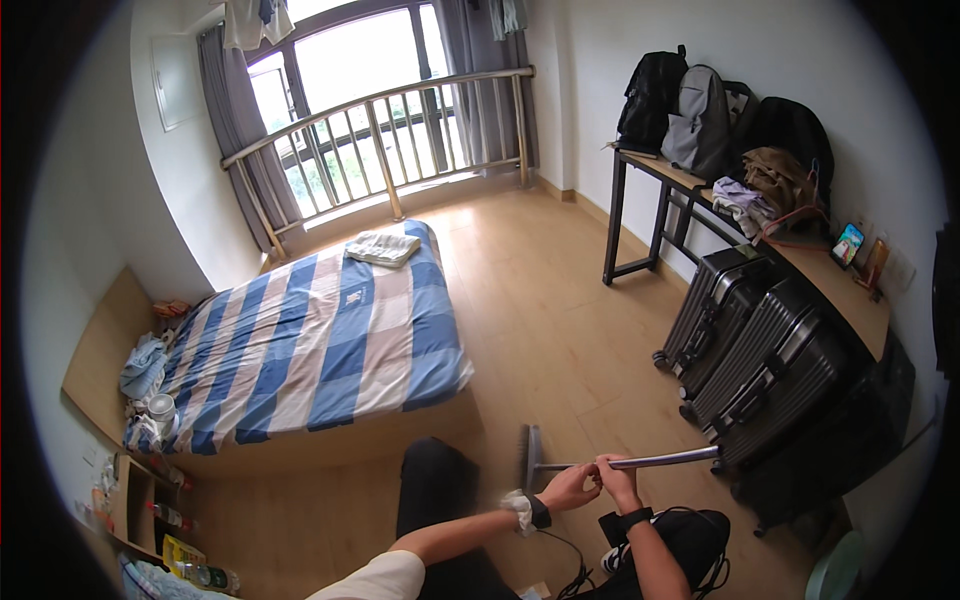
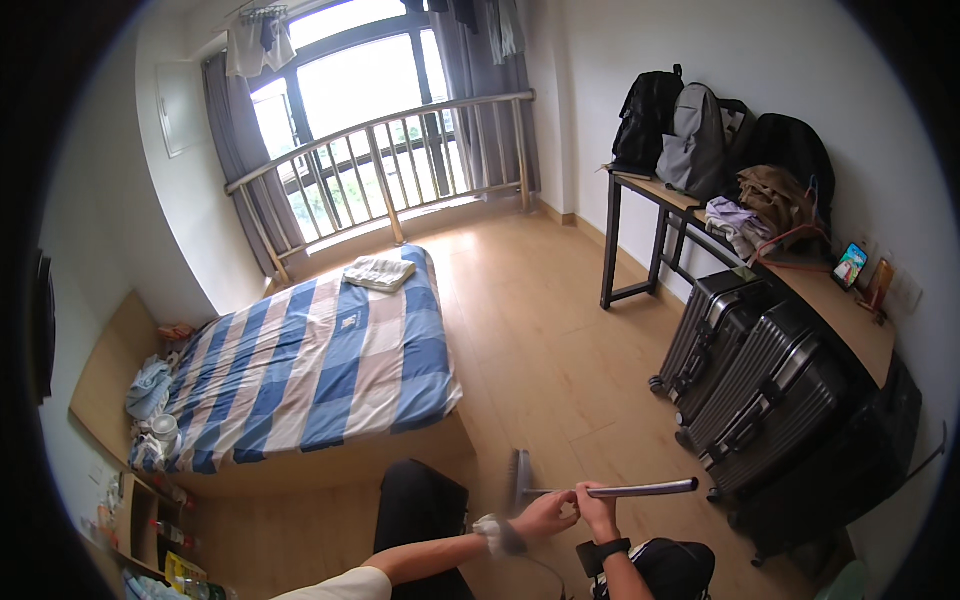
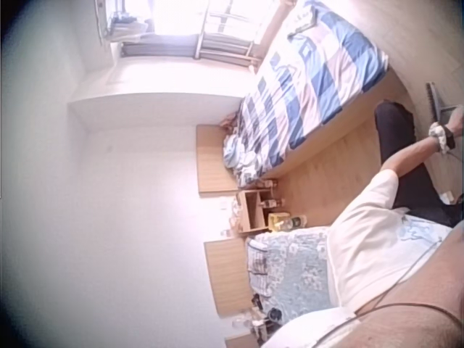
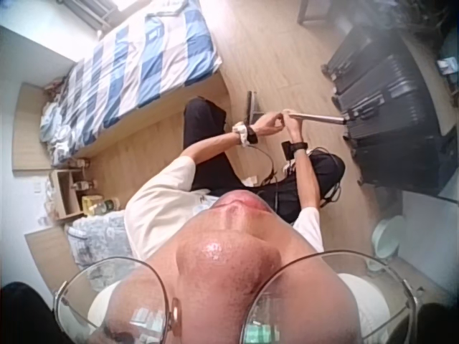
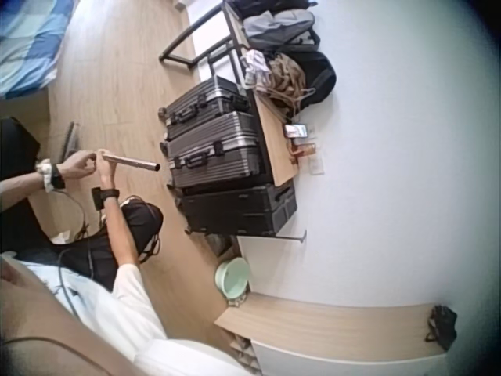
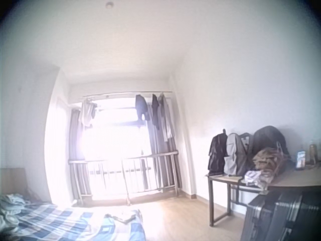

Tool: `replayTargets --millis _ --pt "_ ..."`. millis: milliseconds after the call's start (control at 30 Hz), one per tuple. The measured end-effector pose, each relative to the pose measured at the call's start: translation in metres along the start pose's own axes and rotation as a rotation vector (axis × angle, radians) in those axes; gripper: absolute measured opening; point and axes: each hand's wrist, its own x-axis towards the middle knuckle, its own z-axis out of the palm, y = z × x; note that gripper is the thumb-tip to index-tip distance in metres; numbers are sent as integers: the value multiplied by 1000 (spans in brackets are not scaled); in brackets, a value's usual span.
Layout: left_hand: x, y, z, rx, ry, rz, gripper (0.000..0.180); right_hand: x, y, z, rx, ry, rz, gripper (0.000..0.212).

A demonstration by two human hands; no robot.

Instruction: Assembling a broom by attaching the handle to the brush head.

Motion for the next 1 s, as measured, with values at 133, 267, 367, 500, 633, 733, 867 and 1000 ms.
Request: replayTargets --millis 133,267,367,500,633,733,867,1000 --pt "-7 7 -1 -35 24 16 39 -4 -3 -3 -233 153 -70 20" --pt "-5 9 -8 -94 12 4 45 -8 -19 -13 -367 206 -104 20" --pt "-4 7 -4 -97 8 39 51 -15 -40 -17 -466 189 -201 21" --pt "-5 1 0 -72 -14 7 59 -19 -55 -9 -491 140 -146 22" --pt "-6 -1 0 -81 15 35 63 -15 -46 -7 -337 64 -96 25" --pt "-9 4 -7 -71 -5 32 64 -15 -30 -9 -276 5 -131 25" --pt "-13 3 -7 -101 -41 6 64 -14 -19 -9 -347 -23 -168 28" --pt "-12 10 -14 -101 -63 31 62 -10 -20 -10 -405 -39 -114 27"
